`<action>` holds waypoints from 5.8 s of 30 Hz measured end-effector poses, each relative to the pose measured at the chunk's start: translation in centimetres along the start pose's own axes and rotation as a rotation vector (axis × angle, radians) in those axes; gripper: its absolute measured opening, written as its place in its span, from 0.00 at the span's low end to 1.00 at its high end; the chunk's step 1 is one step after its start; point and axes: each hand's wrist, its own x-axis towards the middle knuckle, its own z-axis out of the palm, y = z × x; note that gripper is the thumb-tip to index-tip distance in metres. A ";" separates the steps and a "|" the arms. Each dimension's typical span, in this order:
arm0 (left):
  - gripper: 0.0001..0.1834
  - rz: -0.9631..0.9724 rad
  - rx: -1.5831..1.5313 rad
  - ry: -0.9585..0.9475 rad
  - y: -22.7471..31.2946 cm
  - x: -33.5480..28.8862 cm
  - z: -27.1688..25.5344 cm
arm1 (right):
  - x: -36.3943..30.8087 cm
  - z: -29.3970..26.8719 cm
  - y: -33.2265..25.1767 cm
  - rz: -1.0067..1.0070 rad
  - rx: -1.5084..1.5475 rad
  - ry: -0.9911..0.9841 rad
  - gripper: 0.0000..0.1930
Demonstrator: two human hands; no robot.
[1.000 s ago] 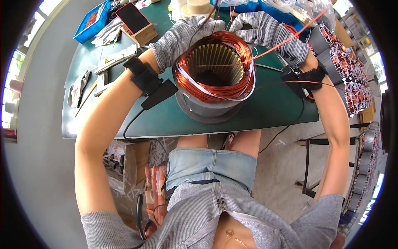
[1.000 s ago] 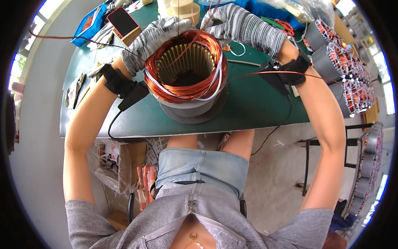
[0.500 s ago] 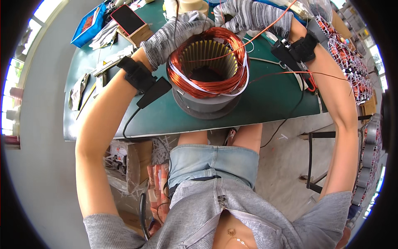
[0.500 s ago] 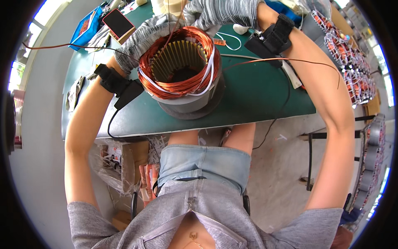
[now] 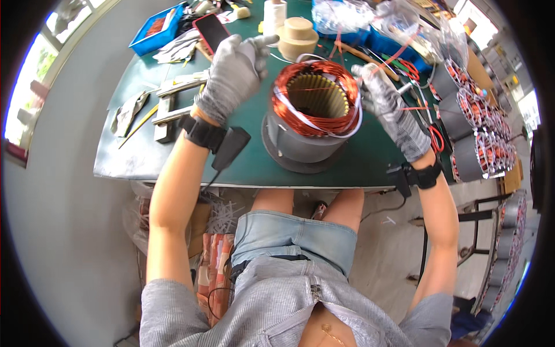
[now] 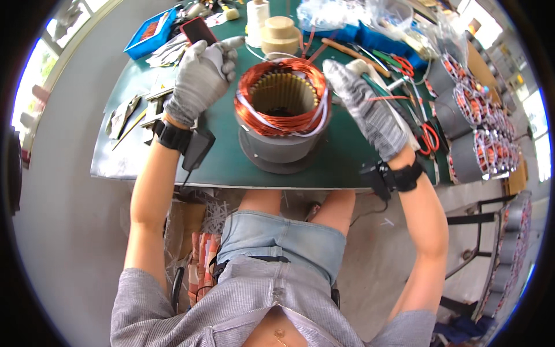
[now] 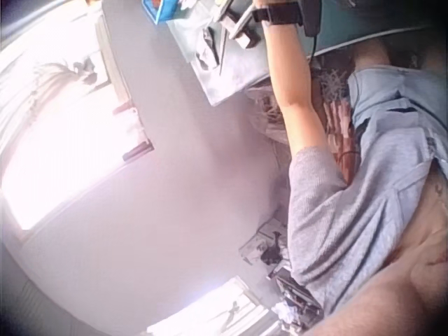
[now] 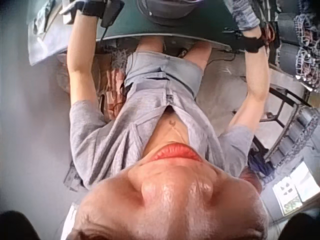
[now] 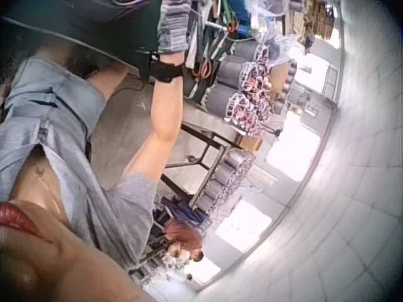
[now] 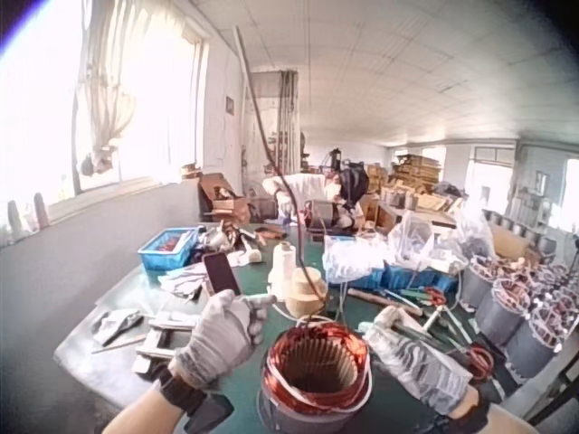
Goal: Manually winding and positioning copper wire coils into a motor stator.
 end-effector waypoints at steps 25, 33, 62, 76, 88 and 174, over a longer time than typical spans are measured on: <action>0.10 0.098 0.102 0.531 -2.1 -12.3 2.2 | -6.8 2.7 0.5 -0.427 -0.752 0.578 0.10; 0.09 0.151 0.164 0.526 -3.6 -13.1 2.7 | -3.4 9.6 -5.6 -0.788 -1.569 0.117 0.17; 0.12 0.386 1.348 0.175 -2.6 -2.6 3.4 | -3.5 7.7 1.1 -0.728 -0.880 0.158 0.25; 0.02 0.544 0.551 0.818 -8.6 -11.1 6.0 | -3.4 9.2 2.3 -0.774 -0.719 0.366 0.04; 0.06 0.410 0.448 0.662 -8.6 -11.3 7.9 | -3.5 9.5 2.7 -0.763 -0.697 0.427 0.04; 0.05 -0.041 1.341 -0.111 2.2 0.8 3.6 | 9.7 3.8 0.2 -0.436 -0.457 -0.211 0.07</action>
